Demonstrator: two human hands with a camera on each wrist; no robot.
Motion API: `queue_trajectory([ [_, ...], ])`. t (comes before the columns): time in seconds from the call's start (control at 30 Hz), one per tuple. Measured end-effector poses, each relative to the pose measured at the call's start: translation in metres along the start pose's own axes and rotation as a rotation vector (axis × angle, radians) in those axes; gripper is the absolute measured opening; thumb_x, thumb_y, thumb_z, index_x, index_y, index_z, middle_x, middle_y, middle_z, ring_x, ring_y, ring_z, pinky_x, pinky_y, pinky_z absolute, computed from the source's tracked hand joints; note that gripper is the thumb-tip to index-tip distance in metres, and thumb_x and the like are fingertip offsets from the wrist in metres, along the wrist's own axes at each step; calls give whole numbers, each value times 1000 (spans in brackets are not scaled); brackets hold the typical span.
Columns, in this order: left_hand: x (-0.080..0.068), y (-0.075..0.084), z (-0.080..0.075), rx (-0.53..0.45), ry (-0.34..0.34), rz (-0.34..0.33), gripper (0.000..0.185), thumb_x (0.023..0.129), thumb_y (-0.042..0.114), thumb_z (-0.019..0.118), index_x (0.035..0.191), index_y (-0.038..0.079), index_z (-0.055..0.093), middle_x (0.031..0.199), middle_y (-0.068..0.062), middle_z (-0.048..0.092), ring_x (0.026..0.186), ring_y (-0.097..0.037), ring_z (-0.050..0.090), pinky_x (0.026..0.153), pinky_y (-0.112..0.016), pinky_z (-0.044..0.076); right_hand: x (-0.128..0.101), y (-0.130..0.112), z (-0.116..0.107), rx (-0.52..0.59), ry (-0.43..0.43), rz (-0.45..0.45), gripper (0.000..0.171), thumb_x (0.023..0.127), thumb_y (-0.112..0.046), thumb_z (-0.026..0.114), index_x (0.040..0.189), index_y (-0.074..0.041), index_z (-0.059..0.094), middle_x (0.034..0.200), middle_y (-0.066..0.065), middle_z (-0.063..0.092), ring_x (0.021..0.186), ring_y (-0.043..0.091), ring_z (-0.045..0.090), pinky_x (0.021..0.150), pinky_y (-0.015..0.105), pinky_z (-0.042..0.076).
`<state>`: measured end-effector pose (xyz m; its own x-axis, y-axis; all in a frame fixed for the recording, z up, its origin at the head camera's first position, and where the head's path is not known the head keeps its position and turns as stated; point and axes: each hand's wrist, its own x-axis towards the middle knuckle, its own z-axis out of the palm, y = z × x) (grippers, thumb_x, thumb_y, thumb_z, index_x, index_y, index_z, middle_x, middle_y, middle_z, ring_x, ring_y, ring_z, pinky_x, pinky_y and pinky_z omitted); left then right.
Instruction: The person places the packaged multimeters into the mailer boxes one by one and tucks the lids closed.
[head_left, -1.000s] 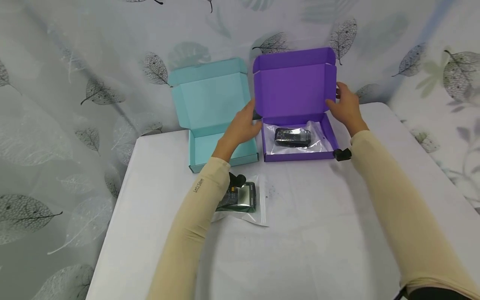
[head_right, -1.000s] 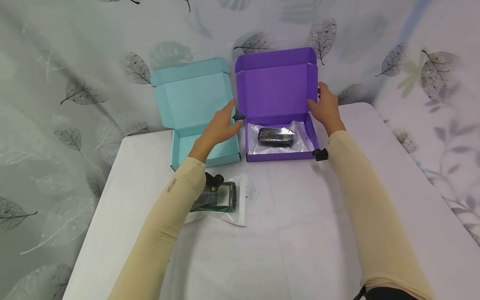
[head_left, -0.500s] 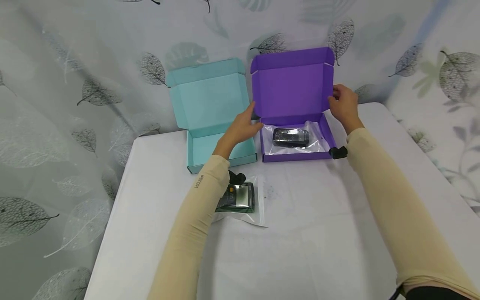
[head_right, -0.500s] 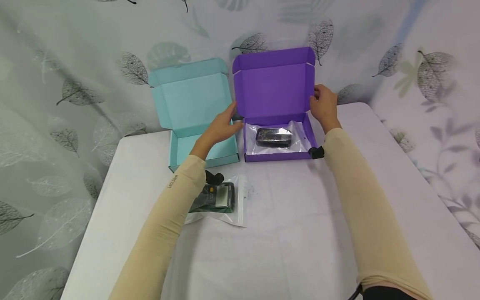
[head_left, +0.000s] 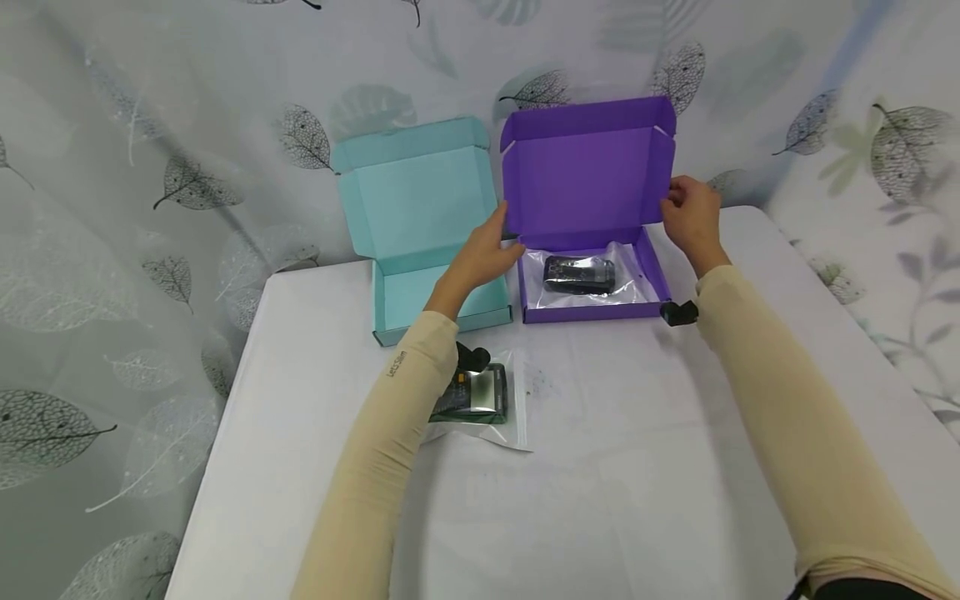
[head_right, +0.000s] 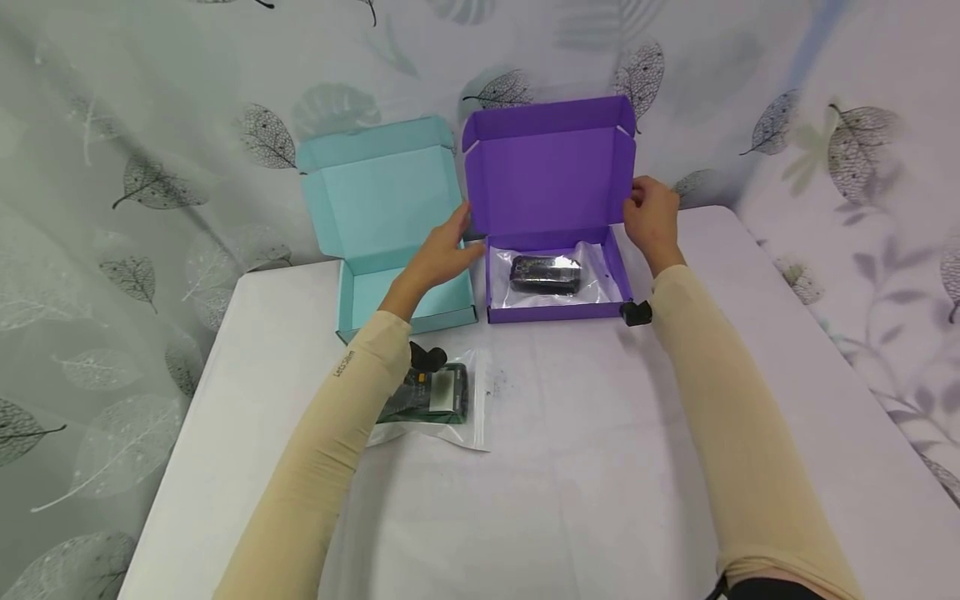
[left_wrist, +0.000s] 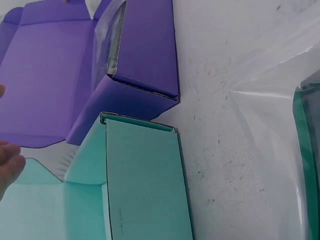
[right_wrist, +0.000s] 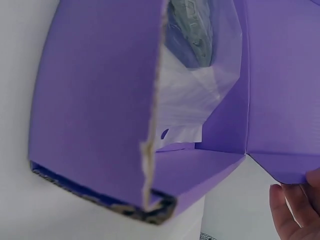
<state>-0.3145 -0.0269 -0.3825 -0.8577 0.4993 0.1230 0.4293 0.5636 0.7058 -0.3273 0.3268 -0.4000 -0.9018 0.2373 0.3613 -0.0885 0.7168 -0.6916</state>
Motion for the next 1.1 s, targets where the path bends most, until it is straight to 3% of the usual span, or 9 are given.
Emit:
queue_trajectory([
  [0.07,0,0,0,1,12,12,82,104,18,58,166,0,6,169,-16,24,154,-20,22,119,-23,18,-2,1,-1,5,-6,0,35,97,-5,50,124,7,68,115,27,71,101,37,65,94,43,47],
  [0.17,-2,1,0,-6,31,12,81,104,18,57,166,2,8,169,-15,24,154,-20,23,119,-24,19,-5,3,-1,9,-11,-4,33,98,-7,52,123,7,68,113,26,72,93,25,65,87,34,47],
  [0.3,-6,4,-2,-13,46,-27,80,104,21,57,166,3,10,169,-14,25,153,-20,24,119,-28,23,-8,6,-1,13,3,-16,31,98,-8,55,121,5,70,112,25,73,87,15,64,79,25,44],
  [0.47,-7,8,-5,-8,53,-44,82,104,24,58,166,2,9,170,-13,22,154,-22,23,119,-28,24,-12,9,-1,14,38,-60,28,97,-6,54,118,8,68,109,28,72,98,36,67,89,41,48],
  [0.6,-7,9,-7,-25,67,-53,83,104,23,58,166,4,8,171,-11,20,154,-20,25,118,-27,25,-16,11,0,18,50,-101,25,97,-4,54,114,10,67,104,30,71,98,42,66,92,51,47],
  [0.97,-6,13,-9,-100,119,11,80,103,16,58,166,5,9,170,-10,23,152,-19,29,115,-21,28,-26,13,-2,17,59,-124,23,99,-6,58,112,9,69,104,26,73,96,41,69,87,40,51],
  [1.1,-6,15,-9,-124,121,13,80,104,15,57,166,5,9,170,-10,23,152,-19,30,115,-21,29,-29,12,-3,19,56,-119,23,100,-8,58,112,8,69,104,25,74,96,40,70,81,25,48],
])
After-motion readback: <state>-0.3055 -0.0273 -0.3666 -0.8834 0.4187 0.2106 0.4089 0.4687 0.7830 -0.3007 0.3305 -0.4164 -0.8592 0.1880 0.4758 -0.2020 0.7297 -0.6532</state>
